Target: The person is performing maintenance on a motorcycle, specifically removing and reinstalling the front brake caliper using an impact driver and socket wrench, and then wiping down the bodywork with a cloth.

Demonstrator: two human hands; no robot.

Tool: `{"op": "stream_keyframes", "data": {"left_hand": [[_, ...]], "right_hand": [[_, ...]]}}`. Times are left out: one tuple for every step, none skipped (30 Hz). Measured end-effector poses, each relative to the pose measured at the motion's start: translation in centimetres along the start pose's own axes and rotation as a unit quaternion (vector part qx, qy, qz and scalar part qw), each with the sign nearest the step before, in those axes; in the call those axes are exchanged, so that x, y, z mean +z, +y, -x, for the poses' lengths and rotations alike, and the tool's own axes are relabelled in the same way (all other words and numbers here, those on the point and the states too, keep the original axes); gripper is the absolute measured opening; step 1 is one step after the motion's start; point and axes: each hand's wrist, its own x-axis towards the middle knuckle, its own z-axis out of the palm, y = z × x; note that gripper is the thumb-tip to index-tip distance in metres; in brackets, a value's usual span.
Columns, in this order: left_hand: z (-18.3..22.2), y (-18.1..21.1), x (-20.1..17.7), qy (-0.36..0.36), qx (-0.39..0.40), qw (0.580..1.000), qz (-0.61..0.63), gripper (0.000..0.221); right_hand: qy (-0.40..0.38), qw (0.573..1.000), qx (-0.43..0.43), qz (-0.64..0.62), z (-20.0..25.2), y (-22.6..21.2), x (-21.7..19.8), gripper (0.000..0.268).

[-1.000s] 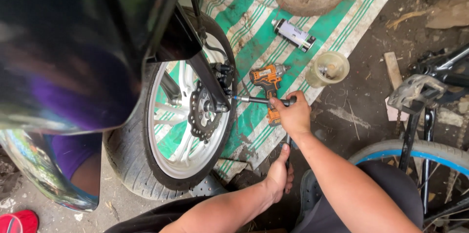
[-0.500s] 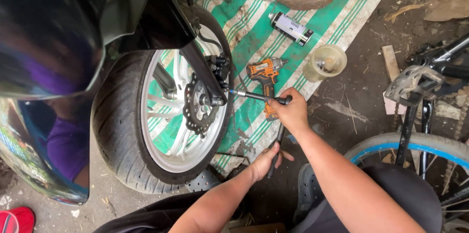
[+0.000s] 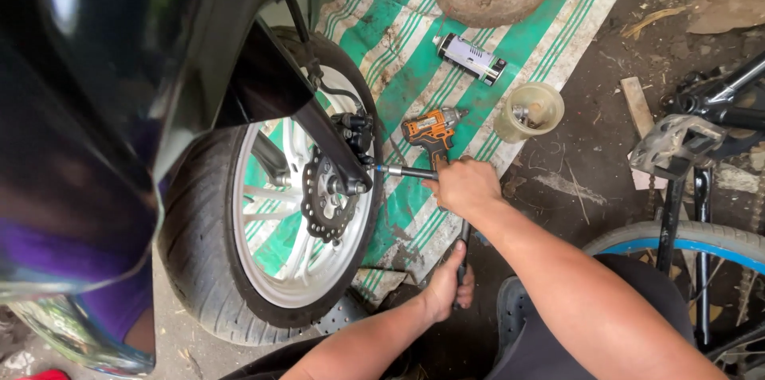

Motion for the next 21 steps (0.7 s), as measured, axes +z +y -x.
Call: {"op": "stream_keyframes", "data": {"left_hand": [[0.7, 0.5, 0.7, 0.001, -0.001, 1.000, -0.002, 0.085], [1.5, 0.9, 1.4, 0.017, -0.006, 1.000, -0.004, 0.083], [2.3, 1.4, 2.1, 0.032, -0.011, 0.999, -0.006, 0.081], [2.6, 1.6, 2.3, 0.032, -0.011, 0.999, -0.008, 0.081], [2.8, 1.8, 2.5, 0.050, -0.021, 0.998, -0.008, 0.081], [3.0, 1.8, 2.7, 0.068, -0.032, 0.997, -0.007, 0.081], [3.2, 2.0, 2.8, 0.067, -0.033, 0.997, -0.007, 0.081], [3.3, 2.0, 3.0, 0.076, -0.039, 0.996, -0.010, 0.081], [3.5, 2.1, 3.1, 0.085, -0.044, 0.995, -0.013, 0.081], [4.0, 2.4, 3.5, 0.084, -0.046, 0.995, -0.012, 0.081], [4.6, 2.7, 3.9, 0.087, -0.052, 0.995, -0.012, 0.080], [5.1, 3.1, 4.1, 0.090, -0.056, 0.994, -0.011, 0.079], [5.1, 3.2, 4.1, 0.090, -0.056, 0.994, -0.010, 0.079], [5.2, 3.2, 4.2, 0.090, -0.057, 0.994, -0.009, 0.079], [5.3, 3.2, 4.3, 0.089, -0.058, 0.994, -0.009, 0.079], [5.5, 3.3, 4.4, 0.089, -0.059, 0.994, -0.008, 0.079], [5.7, 3.4, 4.6, 0.092, -0.059, 0.994, -0.008, 0.079], [5.8, 3.6, 4.8, 0.095, -0.058, 0.994, -0.009, 0.079], [5.7, 3.6, 4.8, 0.094, -0.059, 0.994, -0.009, 0.079], [5.7, 3.5, 4.9, 0.103, -0.060, 0.993, -0.007, 0.078], [5.7, 3.4, 5.0, 0.111, -0.061, 0.992, -0.004, 0.077]], "right_hand": [[0.001, 1.000, 0.001, -0.002, 0.0, 0.0, -0.3, 0.059], [0.002, 1.000, 0.000, 0.002, 0.0, 0.0, -0.6, 0.060], [0.003, 1.000, 0.000, 0.006, 0.0, 0.0, -0.9, 0.061], [0.003, 1.000, 0.001, 0.004, -0.2, 0.1, -0.6, 0.061], [0.016, 1.000, -0.003, 0.011, -0.4, 0.3, -0.3, 0.062], [0.027, 0.999, -0.007, 0.019, -0.4, 0.4, 0.1, 0.062], [0.025, 0.999, -0.006, 0.019, -0.5, 0.5, 0.1, 0.062], [0.028, 1.000, -0.007, 0.012, -0.5, 0.5, 0.1, 0.060], [0.032, 0.999, -0.008, 0.005, -0.5, 0.6, 0.2, 0.059], [0.029, 1.000, -0.008, 0.006, -0.5, 0.7, 0.3, 0.059], [0.040, 0.999, -0.010, -0.005, -0.5, 0.8, 0.3, 0.057], [0.053, 0.998, -0.013, -0.016, -0.6, 0.8, 0.4, 0.056], [0.051, 0.998, -0.014, -0.015, -0.7, 0.7, 0.4, 0.056], [0.045, 0.999, -0.012, -0.012, -0.7, 0.8, 0.3, 0.057], [0.039, 0.999, -0.011, -0.008, -0.7, 0.9, 0.3, 0.058], [0.037, 0.999, -0.011, -0.007, -0.8, 0.9, 0.5, 0.058], [0.044, 0.999, -0.008, -0.011, -0.8, 1.0, 0.7, 0.057], [0.052, 0.999, -0.004, -0.015, -1.0, 1.0, 0.8, 0.056], [0.051, 0.999, -0.003, -0.015, -1.0, 1.1, 0.7, 0.056], [0.048, 0.999, -0.003, -0.020, -1.0, 1.1, 0.7, 0.056], [0.045, 0.999, -0.003, -0.024, -1.0, 1.1, 0.7, 0.056]]}}
